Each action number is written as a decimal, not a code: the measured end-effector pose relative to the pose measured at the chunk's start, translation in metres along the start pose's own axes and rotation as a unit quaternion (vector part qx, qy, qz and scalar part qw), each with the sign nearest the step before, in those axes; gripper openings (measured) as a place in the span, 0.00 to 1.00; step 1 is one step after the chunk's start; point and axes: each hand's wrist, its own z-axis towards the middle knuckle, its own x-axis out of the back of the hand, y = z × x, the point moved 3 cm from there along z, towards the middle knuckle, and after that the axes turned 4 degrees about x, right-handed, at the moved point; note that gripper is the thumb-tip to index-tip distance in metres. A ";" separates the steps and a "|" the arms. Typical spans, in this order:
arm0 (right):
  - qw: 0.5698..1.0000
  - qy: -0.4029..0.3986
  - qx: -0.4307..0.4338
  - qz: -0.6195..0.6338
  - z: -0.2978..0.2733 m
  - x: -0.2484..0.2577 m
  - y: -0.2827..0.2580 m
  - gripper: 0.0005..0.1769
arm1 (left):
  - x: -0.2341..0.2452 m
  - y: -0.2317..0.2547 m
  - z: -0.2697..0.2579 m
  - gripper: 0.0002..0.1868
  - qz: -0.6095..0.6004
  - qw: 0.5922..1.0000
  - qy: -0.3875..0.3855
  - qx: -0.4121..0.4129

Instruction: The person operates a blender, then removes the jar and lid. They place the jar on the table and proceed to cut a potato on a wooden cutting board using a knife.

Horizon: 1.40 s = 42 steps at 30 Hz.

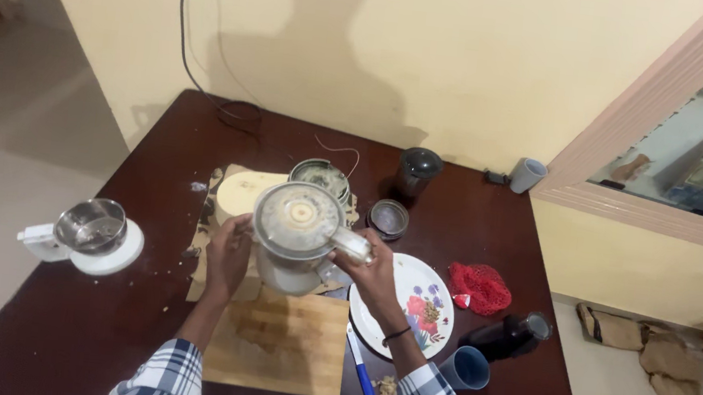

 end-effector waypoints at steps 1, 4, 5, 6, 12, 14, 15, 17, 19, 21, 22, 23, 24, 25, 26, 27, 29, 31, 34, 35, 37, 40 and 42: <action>1.000 -0.009 -0.002 0.002 -0.004 -0.005 0.007 0.18 | -0.001 -0.005 -0.004 0.17 0.012 1.000 0.006 -0.008; 1.000 -0.021 -0.018 0.009 -0.025 -0.024 0.032 0.18 | 0.002 -0.023 -0.020 0.17 0.032 0.999 0.018 -0.003; 1.000 -0.016 -0.025 0.008 -0.033 -0.028 0.038 0.19 | 0.003 -0.029 -0.026 0.17 0.023 0.999 0.022 0.016; 1.000 -0.012 -0.026 0.007 -0.034 -0.031 0.043 0.20 | 0.005 -0.035 -0.026 0.18 0.013 0.999 0.029 0.030; 0.999 -0.007 -0.041 0.015 -0.053 -0.046 0.071 0.21 | 0.011 -0.085 -0.049 0.13 0.052 0.995 0.036 0.076; 0.999 0.005 -0.041 0.031 -0.057 -0.050 0.082 0.19 | 0.011 -0.098 -0.049 0.14 0.055 0.997 0.048 0.030; 0.998 0.011 -0.043 0.039 -0.060 -0.052 0.087 0.19 | 0.013 -0.104 -0.052 0.14 0.056 0.997 0.053 0.009; 0.999 0.009 -0.033 0.026 -0.065 -0.053 0.092 0.18 | 0.014 -0.110 -0.054 0.14 0.040 0.998 0.049 0.010; 0.999 0.005 -0.028 0.021 -0.075 -0.058 0.094 0.17 | 0.020 -0.109 -0.063 0.14 0.021 0.999 0.044 0.006; 1.000 0.008 -0.019 0.019 -0.078 -0.063 0.092 0.17 | 0.023 -0.100 -0.065 0.14 -0.003 0.999 0.031 -0.014; 1.000 0.009 -0.016 0.018 -0.082 -0.064 0.090 0.17 | 0.023 -0.098 -0.067 0.14 -0.014 0.999 0.029 -0.006; 1.000 0.009 -0.012 0.016 -0.087 -0.067 0.089 0.17 | 0.025 -0.096 -0.071 0.14 -0.024 0.999 0.026 0.001; 1.000 0.009 -0.006 0.016 -0.089 -0.069 0.087 0.17 | 0.026 -0.093 -0.072 0.14 -0.034 0.999 0.026 0.006; 1.000 0.010 0.000 0.017 -0.092 -0.070 0.084 0.17 | 0.026 -0.089 -0.072 0.14 -0.067 0.997 0.021 -0.013; 1.000 0.010 0.004 0.018 -0.097 -0.072 0.082 0.17 | 0.027 -0.087 -0.075 0.14 -0.100 0.994 0.015 -0.029; 1.000 0.010 0.008 0.019 -0.102 -0.073 0.080 0.17 | 0.027 -0.084 -0.077 0.14 -0.133 0.990 0.009 -0.045; 1.000 0.017 0.006 0.019 -0.110 -0.073 0.075 0.18 | 0.026 -0.085 -0.083 0.13 -0.168 0.986 -0.008 0.003; 1.000 0.021 0.016 0.016 -0.117 -0.075 0.071 0.18 | 0.026 -0.082 -0.085 0.13 -0.173 0.985 -0.016 0.011; 0.999 0.023 0.032 0.014 -0.131 -0.076 0.063 0.19 | 0.028 -0.073 -0.095 0.14 -0.152 0.988 -0.006 -0.018; 0.999 0.024 0.034 0.020 -0.135 -0.077 0.061 0.20 | 0.030 -0.070 -0.099 0.15 -0.153 0.988 0.001 -0.023; 0.999 0.027 0.034 0.029 -0.144 -0.081 0.062 0.20 | 0.035 -0.067 -0.109 0.16 -0.153 0.987 0.020 -0.041; 0.998 0.036 0.022 0.040 -0.166 -0.082 0.070 0.20 | 0.040 -0.066 -0.132 0.19 -0.128 0.990 0.042 -0.047; 0.998 0.035 0.009 0.051 -0.177 -0.082 0.074 0.18 | 0.044 -0.065 -0.141 0.21 -0.082 0.995 0.050 -0.013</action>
